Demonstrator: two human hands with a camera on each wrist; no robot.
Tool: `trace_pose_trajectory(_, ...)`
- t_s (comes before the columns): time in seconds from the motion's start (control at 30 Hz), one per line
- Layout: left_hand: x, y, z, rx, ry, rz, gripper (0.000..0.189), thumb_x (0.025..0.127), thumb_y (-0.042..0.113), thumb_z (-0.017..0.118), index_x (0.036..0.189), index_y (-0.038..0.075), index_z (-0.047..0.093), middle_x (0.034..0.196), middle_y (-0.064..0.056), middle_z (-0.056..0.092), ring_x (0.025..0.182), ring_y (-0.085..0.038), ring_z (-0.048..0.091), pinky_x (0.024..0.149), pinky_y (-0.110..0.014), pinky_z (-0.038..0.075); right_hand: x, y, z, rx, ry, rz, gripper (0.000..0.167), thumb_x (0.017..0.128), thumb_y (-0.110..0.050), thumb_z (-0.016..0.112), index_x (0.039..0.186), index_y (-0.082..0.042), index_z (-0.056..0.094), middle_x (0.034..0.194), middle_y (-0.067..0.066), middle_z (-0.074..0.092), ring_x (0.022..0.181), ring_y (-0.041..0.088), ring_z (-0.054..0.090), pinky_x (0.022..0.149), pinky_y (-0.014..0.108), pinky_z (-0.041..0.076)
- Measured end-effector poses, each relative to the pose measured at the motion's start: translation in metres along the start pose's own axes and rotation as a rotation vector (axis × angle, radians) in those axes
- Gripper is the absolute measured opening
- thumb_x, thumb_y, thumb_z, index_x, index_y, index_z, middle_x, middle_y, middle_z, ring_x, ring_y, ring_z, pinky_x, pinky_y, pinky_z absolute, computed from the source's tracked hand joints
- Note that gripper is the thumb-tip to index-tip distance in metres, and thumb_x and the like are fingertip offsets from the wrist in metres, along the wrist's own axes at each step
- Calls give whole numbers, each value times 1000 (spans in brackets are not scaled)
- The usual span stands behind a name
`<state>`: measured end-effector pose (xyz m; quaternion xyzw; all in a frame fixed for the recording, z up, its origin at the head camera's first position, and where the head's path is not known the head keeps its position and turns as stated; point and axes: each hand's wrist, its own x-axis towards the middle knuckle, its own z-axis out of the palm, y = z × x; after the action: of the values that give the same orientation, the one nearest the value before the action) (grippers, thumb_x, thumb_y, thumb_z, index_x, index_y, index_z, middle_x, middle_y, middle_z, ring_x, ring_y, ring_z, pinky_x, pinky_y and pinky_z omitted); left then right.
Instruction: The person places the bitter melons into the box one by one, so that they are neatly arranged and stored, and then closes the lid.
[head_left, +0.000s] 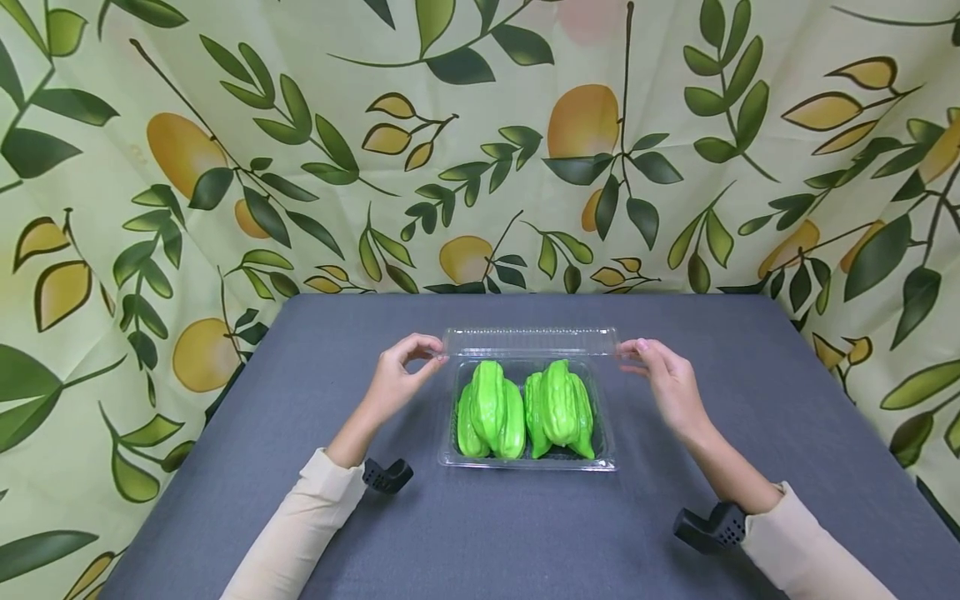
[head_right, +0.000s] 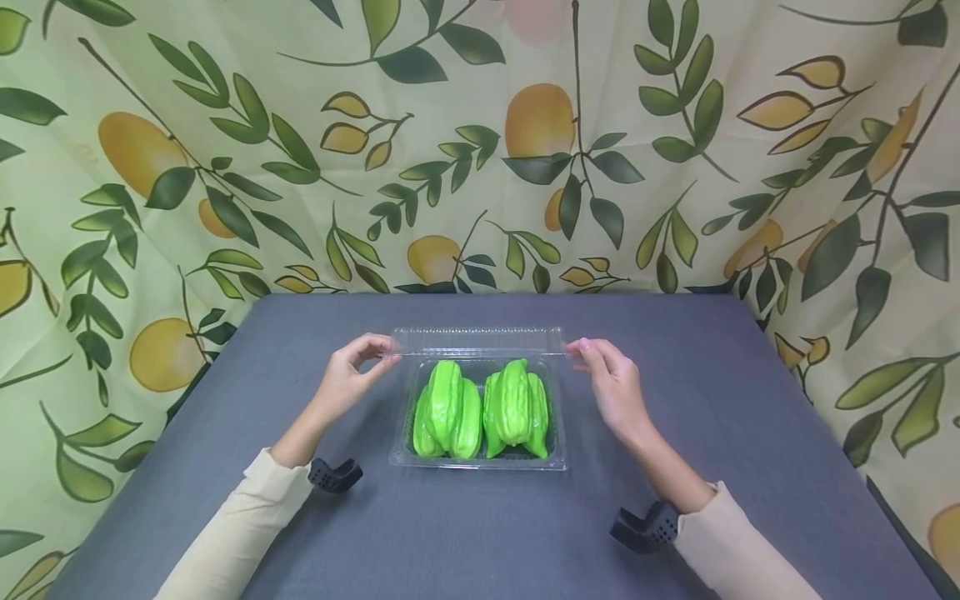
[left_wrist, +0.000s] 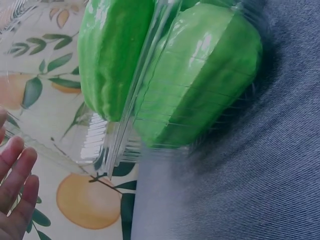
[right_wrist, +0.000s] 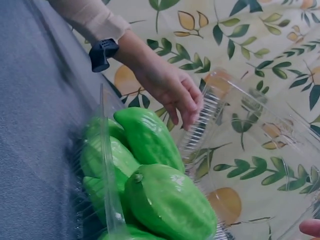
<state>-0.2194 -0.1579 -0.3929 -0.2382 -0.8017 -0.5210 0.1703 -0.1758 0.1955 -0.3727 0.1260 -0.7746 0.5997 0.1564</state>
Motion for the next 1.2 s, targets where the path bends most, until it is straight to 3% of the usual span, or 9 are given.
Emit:
trace_pose_trajectory(0.17,-4,1,-1,-6,-18,-2,14,85,-1,68,98,-5,66,100,-21,67,91,-2,61,86,-29,56,-5,0,-1,17,4,-17,40,105,-14,35,108,20,56,97,-27,62,94,-14,61,83,10,52)
trace_pose_trajectory(0.57,-16,7,-5,-44,-115,-65,26,86,-2,66,111,-7,61,116,-24,62,105,11,52,94,-22,52,-14,3,-5,-62,-49,-10,37,105,-15,37,112,15,58,102,-33,60,92,-14,62,85,5,48)
trace_pose_trajectory(0.7,-20,10,-5,-52,-129,-82,26,88,0,63,113,-7,60,120,-24,61,108,11,51,97,-30,52,-17,6,-4,-69,-49,-39,34,104,-11,37,111,14,58,103,-34,59,92,-15,60,85,4,47)
trace_pose_trajectory(0.87,-23,8,-4,-59,-132,-71,26,89,-1,61,114,-8,60,121,-25,60,108,8,52,97,-41,52,-22,9,-3,-69,-32,-55,31,103,-8,39,113,15,59,105,-32,57,96,-16,58,85,3,46)
trace_pose_trajectory(1.2,-34,2,-3,-97,-172,-12,37,82,-2,70,117,-5,58,127,-26,57,119,-6,55,96,-25,51,-39,18,-2,-93,-31,-65,31,100,-3,42,126,10,54,114,-35,55,100,-18,55,85,1,42)
